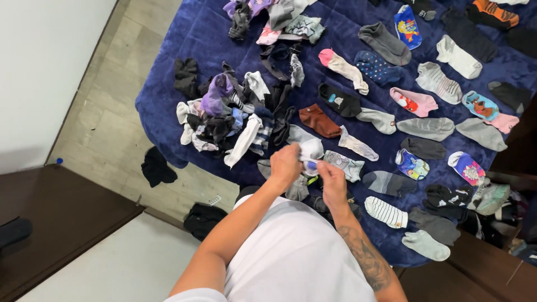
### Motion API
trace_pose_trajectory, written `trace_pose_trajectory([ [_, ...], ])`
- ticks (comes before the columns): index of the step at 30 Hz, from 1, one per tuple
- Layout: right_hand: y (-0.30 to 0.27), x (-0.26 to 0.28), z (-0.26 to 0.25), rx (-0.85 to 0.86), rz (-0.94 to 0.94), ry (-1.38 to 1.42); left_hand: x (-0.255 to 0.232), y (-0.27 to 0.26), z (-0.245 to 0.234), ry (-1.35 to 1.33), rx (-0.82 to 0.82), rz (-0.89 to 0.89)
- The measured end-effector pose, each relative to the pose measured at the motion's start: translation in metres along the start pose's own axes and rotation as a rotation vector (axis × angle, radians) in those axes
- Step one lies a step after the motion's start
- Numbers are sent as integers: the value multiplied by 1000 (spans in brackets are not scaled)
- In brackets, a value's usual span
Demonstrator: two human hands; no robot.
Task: Sorting and pairing different types of socks on a bed.
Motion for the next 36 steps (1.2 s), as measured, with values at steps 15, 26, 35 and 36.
trace_pose_trajectory([
  [15, 0, 43, 3, 178, 58, -121, 2, -9, 21, -1150, 368, -798],
  [26, -22, -35, -4, 990, 640, 857, -29, -7, 97, -763, 649, -511],
  [35, -18, 11, -44, 536, 497, 564, -24, -10, -1, -1099, 719, -635],
  [36, -21, -3, -55, 511, 479, 503, -12, -16, 3, -927, 630, -484],
])
Point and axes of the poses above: each hand's wrist, its own y-axis towards the middle knuckle, its own z-axis out of the palm, x = y × z, the point moved 3 cm from there along y, towards the middle knuckle, and after that the axes turned 12 degrees about -x, right-handed, at the moved point
